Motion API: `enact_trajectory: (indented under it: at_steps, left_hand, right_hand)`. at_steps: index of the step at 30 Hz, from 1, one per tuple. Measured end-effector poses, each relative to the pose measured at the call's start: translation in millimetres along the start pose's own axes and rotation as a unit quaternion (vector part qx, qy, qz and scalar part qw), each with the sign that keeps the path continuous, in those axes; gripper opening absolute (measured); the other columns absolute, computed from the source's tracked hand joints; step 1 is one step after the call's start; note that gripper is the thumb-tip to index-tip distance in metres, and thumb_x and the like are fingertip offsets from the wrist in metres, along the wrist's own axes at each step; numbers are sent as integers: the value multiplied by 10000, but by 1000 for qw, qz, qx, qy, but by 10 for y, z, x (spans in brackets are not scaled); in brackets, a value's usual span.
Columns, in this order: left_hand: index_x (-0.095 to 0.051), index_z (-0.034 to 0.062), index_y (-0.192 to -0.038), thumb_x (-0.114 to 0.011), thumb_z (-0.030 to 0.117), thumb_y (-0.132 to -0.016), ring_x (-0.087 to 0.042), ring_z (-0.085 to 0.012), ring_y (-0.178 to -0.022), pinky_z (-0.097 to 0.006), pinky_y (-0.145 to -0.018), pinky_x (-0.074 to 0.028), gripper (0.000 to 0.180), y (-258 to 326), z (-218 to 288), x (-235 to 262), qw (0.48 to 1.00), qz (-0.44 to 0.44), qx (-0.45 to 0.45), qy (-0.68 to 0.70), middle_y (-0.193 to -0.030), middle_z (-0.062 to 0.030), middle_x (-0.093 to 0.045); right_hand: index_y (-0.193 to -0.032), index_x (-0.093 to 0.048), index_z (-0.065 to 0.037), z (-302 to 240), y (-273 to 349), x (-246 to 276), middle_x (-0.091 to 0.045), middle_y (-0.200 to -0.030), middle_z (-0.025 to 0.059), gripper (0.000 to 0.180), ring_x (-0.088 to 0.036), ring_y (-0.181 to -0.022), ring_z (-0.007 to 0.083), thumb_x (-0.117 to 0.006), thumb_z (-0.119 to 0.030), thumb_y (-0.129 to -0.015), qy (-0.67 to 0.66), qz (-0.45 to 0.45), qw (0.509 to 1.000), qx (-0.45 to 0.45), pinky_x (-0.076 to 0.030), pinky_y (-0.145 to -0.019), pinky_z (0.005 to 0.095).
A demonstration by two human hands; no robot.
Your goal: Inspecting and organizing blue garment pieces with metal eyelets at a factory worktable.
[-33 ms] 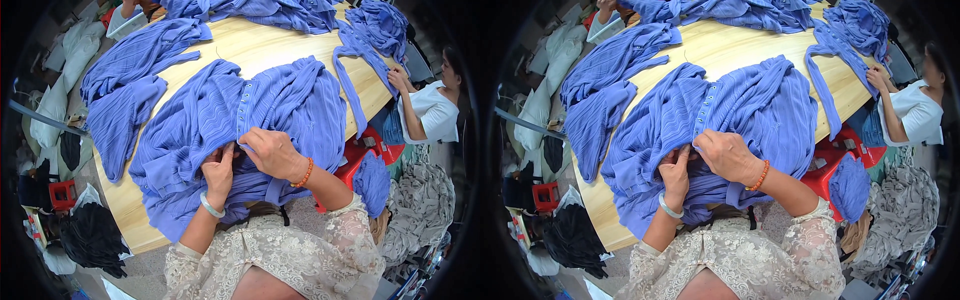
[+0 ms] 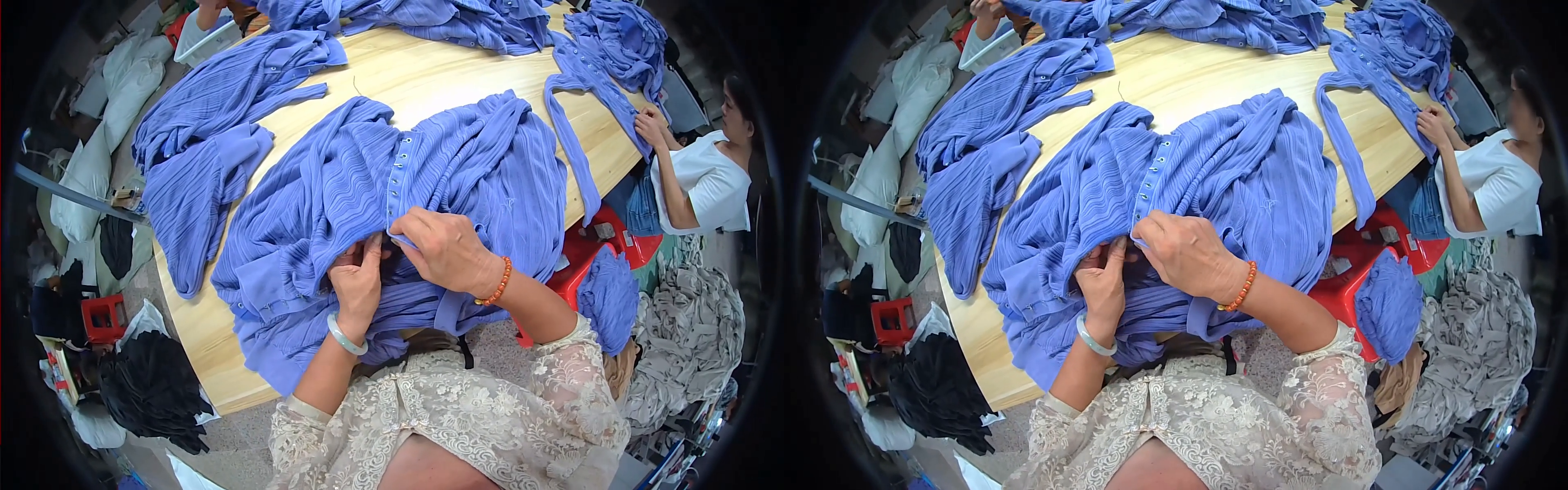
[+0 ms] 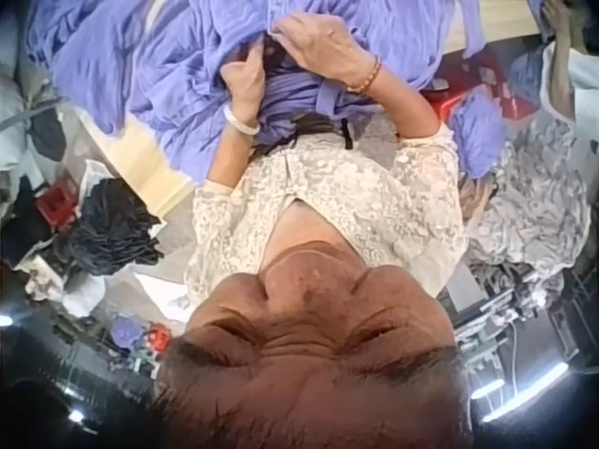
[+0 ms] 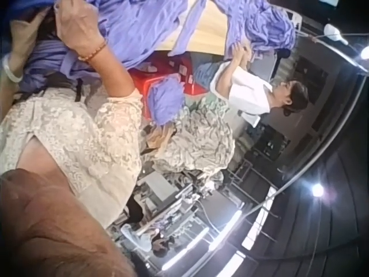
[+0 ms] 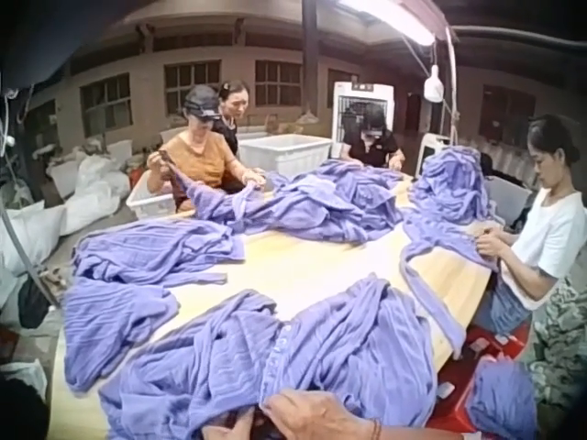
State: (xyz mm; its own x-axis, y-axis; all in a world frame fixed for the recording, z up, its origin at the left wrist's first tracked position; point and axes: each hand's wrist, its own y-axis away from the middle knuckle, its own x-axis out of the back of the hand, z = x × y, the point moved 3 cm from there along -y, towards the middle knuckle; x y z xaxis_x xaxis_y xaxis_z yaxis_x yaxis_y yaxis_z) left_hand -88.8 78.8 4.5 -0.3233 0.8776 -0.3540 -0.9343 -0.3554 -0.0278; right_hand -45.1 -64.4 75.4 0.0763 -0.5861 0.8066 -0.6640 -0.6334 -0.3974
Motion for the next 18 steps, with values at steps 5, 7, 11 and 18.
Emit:
enact_trajectory:
  at_steps: [5, 7, 11, 18]
  left_hand:
    - [-674, -8, -1017, -568, -13, -934, -648, -145, -752, -273, -680, -525, 134, 80, -50, 109, 984, -53, -60, -158, -912, -74, -700]
    - [-673, -9, -984, -590, 25, -902, -652, -196, -778, -325, -737, -512, 122, 194, -73, 146, 939, -127, -94, -306, -908, -97, -701]
    - [-663, -5, -1002, -570, 56, -942, -622, -147, -861, -256, -776, -461, 127, 196, 37, 139, 985, -97, 11, -142, -936, -84, -684]
    - [-558, 60, -1081, -488, 121, -992, -551, -275, -1167, -598, -988, -468, 128, -118, 52, 298, 946, -18, 154, 284, -1156, -98, -614]
  right_hand:
    - [-955, -592, -57, -19, -48, 5, -594, -834, 95, 184, -636, -741, 280, -666, -46, -787, -5, 22, 1000, 3, -510, -620, 362]
    - [-941, -590, -54, -6, -100, 28, -595, -825, 101, 143, -632, -720, 293, -645, -66, -810, 41, 46, 998, -6, -508, -616, 375]
    - [-934, -599, -69, 241, -185, 56, -642, -819, 114, 106, -653, -686, 298, -644, -147, -878, 8, 87, 993, -83, -509, -596, 381]
    - [-953, -658, -134, 420, -16, 157, -685, -864, 47, 340, -622, -829, 253, -785, -374, -749, 123, -44, 987, -90, -465, -754, 377]
